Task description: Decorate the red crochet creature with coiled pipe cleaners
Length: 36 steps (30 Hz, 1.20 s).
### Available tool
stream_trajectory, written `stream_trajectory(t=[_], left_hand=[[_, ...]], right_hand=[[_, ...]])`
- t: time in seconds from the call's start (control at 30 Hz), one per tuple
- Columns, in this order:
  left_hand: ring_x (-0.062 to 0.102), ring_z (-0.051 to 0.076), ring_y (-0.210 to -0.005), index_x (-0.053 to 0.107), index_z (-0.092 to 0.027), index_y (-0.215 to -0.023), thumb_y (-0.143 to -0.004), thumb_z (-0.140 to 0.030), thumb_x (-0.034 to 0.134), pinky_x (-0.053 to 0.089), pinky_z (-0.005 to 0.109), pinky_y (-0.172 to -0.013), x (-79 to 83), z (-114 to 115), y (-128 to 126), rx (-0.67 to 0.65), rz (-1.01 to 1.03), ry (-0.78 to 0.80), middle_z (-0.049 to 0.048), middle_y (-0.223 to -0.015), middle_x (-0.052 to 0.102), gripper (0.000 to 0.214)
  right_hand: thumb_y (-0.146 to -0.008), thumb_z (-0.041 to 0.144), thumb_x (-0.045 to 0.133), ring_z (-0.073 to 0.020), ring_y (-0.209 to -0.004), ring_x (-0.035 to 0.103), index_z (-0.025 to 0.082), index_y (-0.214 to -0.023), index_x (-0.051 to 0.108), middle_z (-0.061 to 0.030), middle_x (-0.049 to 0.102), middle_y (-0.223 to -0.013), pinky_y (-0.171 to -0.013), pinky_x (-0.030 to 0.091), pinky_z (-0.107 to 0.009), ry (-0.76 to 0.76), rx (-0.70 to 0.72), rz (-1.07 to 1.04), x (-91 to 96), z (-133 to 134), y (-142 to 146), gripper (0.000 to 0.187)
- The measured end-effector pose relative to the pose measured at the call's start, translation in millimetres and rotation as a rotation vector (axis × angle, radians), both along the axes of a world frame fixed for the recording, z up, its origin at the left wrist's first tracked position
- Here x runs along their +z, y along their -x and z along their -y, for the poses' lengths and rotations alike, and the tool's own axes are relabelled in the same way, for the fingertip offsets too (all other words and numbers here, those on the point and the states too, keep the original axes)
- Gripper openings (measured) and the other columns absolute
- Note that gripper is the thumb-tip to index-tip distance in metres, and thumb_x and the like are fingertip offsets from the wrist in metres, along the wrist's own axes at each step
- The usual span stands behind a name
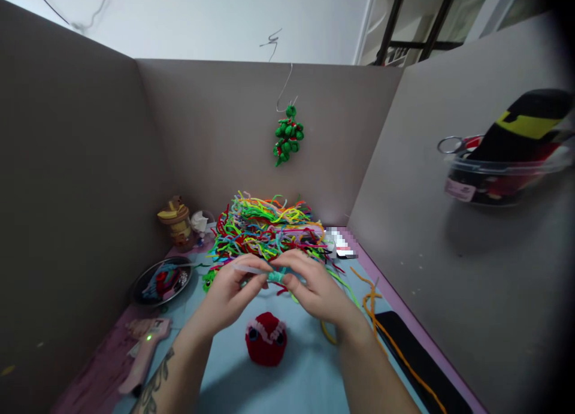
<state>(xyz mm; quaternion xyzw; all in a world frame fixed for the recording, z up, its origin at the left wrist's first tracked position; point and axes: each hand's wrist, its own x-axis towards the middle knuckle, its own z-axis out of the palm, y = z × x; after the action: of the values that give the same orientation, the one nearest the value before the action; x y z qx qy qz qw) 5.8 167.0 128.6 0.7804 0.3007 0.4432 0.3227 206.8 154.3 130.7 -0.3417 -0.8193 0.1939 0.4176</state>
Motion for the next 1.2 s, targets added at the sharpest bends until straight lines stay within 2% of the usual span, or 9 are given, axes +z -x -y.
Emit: stream_trajectory(t=[0.13, 0.27, 0.43, 0.57, 0.8, 0.87, 1.03, 1.1, 1.2], left_hand=[[0.059, 0.014, -0.078, 0.062, -0.018, -0.091, -0.087, -0.018, 0.052, 0.047, 0.026, -0.071, 2.5, -1.2, 2.3, -0.031, -0.077, -0.106, 0.0036, -0.082, 0.061, 0.01], [0.06, 0.014, -0.078, 0.063, -0.018, -0.09, -0.087, -0.018, 0.054, 0.047, 0.026, -0.072, 1.1, -2.1, 1.1, -0.01, -0.077, -0.123, 0.0042, -0.083, 0.064, 0.01], [0.061, 0.015, -0.076, 0.066, -0.018, -0.089, -0.084, -0.023, 0.059, 0.048, 0.025, -0.069, -6.4, -4.1, -3.8, 0.116, -0.034, -0.06, 0.0044, -0.083, 0.066, 0.01], [0.062, 0.014, -0.069, 0.066, -0.016, -0.083, -0.084, -0.029, 0.058, 0.049, 0.024, -0.063, -10.3, -4.9, -10.5, 0.181, 0.038, 0.057, 0.0049, -0.081, 0.067, 0.015], [0.061, 0.015, -0.061, 0.064, -0.013, -0.082, -0.081, -0.035, 0.059, 0.049, 0.024, -0.056, -14.0, -4.8, -21.2, 0.292, 0.122, 0.226, 0.0031, -0.069, 0.065, 0.022], [0.061, 0.015, -0.062, 0.064, -0.013, -0.083, -0.081, -0.035, 0.058, 0.05, 0.025, -0.057, -13.0, -5.1, -21.5, 0.279, 0.146, 0.257, 0.0036, -0.072, 0.066, 0.022], [0.062, 0.015, -0.071, 0.065, -0.014, -0.091, -0.08, -0.033, 0.06, 0.051, 0.026, -0.064, -9.1, -6.9, -18.6, 0.19, 0.16, 0.281, 0.0048, -0.083, 0.069, 0.023], [0.062, 0.016, -0.072, 0.066, -0.015, -0.096, -0.079, -0.032, 0.062, 0.05, 0.026, -0.065, -8.8, -7.5, -17.4, 0.167, 0.125, 0.256, 0.005, -0.085, 0.068, 0.024], [0.061, 0.017, -0.078, 0.068, -0.016, -0.09, -0.079, -0.028, 0.062, 0.049, 0.027, -0.07, -9.4, -8.6, -15.3, 0.166, 0.074, 0.17, 0.0061, -0.087, 0.068, 0.018]], right_hand=[[-0.093, 0.023, 0.045, -0.0175, -0.095, 0.057, 0.019, -0.098, 0.062, -0.0068, 0.062, -0.1, -0.085, 0.046, -0.032, 0.04, 0.094, -0.01, 3.2, 2.8, 0.4, 0.018], [-0.091, 0.018, 0.048, -0.0151, -0.09, 0.057, 0.018, -0.082, 0.061, -0.005, 0.061, -0.096, -0.081, 0.046, -0.028, 0.069, 0.101, -0.018, 5.7, 4.7, 1.4, 0.015], [-0.088, 0.017, 0.055, -0.0154, -0.09, 0.057, 0.019, -0.082, 0.06, -0.004, 0.06, -0.094, -0.081, 0.044, -0.028, 0.045, -0.014, -0.016, 3.7, 3.5, 3.3, 0.008], [-0.086, 0.018, 0.057, -0.0153, -0.09, 0.057, 0.019, -0.082, 0.061, -0.0039, 0.059, -0.096, -0.081, 0.044, -0.028, -0.002, -0.104, -0.013, -2.3, 0.5, 7.0, 0.006], [-0.085, 0.018, 0.057, -0.0195, -0.085, 0.056, 0.019, -0.075, 0.06, -0.0057, 0.061, -0.089, -0.078, 0.042, -0.033, -0.184, -0.35, 0.131, -11.2, -3.0, 16.8, 0.01], [-0.085, 0.017, 0.056, -0.02, -0.086, 0.055, 0.019, -0.076, 0.06, -0.0061, 0.061, -0.09, -0.079, 0.042, -0.033, -0.2, -0.364, 0.142, -12.2, -3.2, 18.2, 0.01], [-0.083, 0.017, 0.056, -0.0185, -0.084, 0.057, 0.02, -0.075, 0.059, -0.0047, 0.059, -0.086, -0.076, 0.044, -0.03, -0.132, -0.325, 0.055, -12.0, -3.1, 18.6, 0.009], [-0.083, 0.017, 0.057, -0.0187, -0.085, 0.057, 0.019, -0.075, 0.059, -0.005, 0.059, -0.086, -0.076, 0.045, -0.03, -0.119, -0.311, 0.043, -12.0, -2.8, 19.0, 0.009], [-0.083, 0.017, 0.057, -0.0192, -0.087, 0.057, 0.019, -0.078, 0.06, -0.0054, 0.06, -0.089, -0.078, 0.045, -0.031, -0.097, -0.283, 0.031, -12.7, -3.1, 20.1, 0.006]])
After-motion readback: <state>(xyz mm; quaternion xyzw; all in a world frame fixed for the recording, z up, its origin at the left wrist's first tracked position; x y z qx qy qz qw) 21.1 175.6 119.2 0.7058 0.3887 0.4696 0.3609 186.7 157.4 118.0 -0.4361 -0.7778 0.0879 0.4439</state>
